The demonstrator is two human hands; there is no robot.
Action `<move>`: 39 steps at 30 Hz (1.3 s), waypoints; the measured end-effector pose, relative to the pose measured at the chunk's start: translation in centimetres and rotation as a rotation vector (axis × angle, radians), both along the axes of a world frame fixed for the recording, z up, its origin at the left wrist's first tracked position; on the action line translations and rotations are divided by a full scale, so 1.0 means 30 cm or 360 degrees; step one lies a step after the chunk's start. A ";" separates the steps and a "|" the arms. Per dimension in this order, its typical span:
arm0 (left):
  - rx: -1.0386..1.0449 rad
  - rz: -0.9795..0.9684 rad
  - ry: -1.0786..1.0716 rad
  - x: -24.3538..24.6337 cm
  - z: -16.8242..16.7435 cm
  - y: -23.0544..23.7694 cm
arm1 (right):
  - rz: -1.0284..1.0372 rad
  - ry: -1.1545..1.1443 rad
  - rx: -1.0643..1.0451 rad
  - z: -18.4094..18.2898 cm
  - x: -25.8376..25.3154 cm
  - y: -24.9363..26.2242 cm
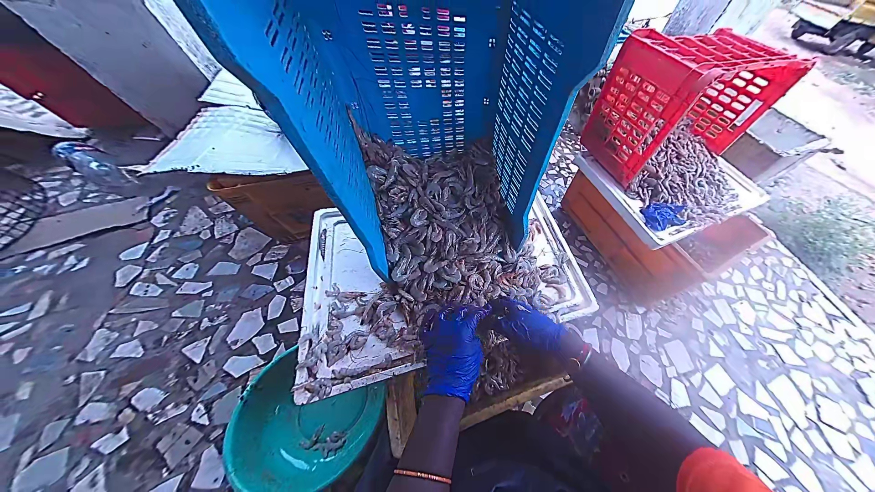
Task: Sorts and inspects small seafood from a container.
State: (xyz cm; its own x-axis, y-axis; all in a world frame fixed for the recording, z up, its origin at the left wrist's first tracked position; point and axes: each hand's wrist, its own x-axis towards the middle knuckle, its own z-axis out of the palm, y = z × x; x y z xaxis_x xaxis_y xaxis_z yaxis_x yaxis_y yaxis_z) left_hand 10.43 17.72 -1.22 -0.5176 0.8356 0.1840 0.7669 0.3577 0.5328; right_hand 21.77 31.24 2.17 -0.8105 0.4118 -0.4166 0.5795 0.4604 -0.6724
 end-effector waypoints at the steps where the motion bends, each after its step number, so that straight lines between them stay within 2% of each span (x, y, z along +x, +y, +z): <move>1: 0.0003 0.0064 -0.0006 -0.001 0.005 -0.002 | -0.0130 0.0055 -0.0179 -0.001 -0.005 -0.007; 4: -0.0097 0.0183 0.0064 -0.014 0.025 -0.009 | -0.0487 0.0250 -0.0646 -0.025 -0.022 -0.040; 5: -0.0109 0.0203 0.0129 -0.015 0.021 -0.009 | -0.0538 0.0310 -0.0696 -0.042 -0.025 -0.055; 9: -0.0248 0.0203 0.0418 -0.002 0.014 -0.003 | -0.0542 0.0324 -0.0481 -0.076 -0.035 -0.085; 12: -0.0251 0.0192 0.0432 0.008 0.026 -0.001 | -0.0465 0.0326 -0.0426 -0.060 -0.032 -0.085; 15: -0.0169 0.0284 0.0127 0.008 0.038 -0.003 | -0.0320 0.0360 -0.0409 -0.040 -0.005 -0.069; 19: -0.0434 0.0468 -0.0788 -0.037 0.091 -0.002 | -0.0194 0.0518 -0.0536 -0.031 0.031 -0.023; 20: -0.0500 0.0473 -0.0868 -0.057 0.090 -0.008 | -0.0197 0.0547 -0.0578 -0.028 0.034 -0.013; 22: -0.0629 0.0377 -0.0819 -0.090 0.081 -0.027 | -0.0175 0.0491 -0.0563 -0.021 0.039 0.003; 24: -0.0657 0.0137 -0.0790 -0.117 0.068 -0.049 | -0.0123 0.0403 -0.0469 -0.023 0.037 0.007; 26: -0.0527 -0.0034 -0.0824 -0.115 0.060 -0.058 | -0.0077 0.0328 -0.0335 -0.012 0.027 -0.003; 29: -0.0467 -0.0035 -0.0879 -0.065 0.092 -0.053 | 0.0088 0.0123 0.0116 0.028 0.007 -0.035; 31: -0.0586 0.0010 -0.0714 -0.035 0.112 -0.040 | 0.0212 0.0138 0.0517 0.027 0.010 -0.051; 32: -0.0649 0.0008 -0.0597 -0.026 0.116 -0.034 | 0.0238 0.0156 0.0605 0.023 0.015 -0.053; 34: -0.0732 0.0018 -0.0431 -0.017 0.121 -0.030 | 0.0184 0.0135 0.0388 0.041 0.024 -0.049; 37: -0.0752 0.0146 -0.0474 -0.038 0.122 -0.033 | -0.0075 0.0331 -0.0369 0.050 0.056 -0.019; 38: -0.0673 0.0210 -0.0600 -0.049 0.112 -0.040 | -0.0055 0.0304 -0.0392 0.048 0.066 -0.005; 39: -0.0533 0.0257 -0.0750 -0.061 0.097 -0.047 | 0.0032 0.0163 -0.0202 0.044 0.069 0.011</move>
State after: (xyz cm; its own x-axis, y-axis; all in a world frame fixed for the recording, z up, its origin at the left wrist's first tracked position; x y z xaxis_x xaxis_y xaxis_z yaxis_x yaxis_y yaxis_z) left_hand 8.62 16.30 1.69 -0.6047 0.7125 -0.3560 0.3975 0.6573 0.6402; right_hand 23.85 31.58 3.48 -0.8589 0.3446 -0.3790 0.4966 0.3788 -0.7810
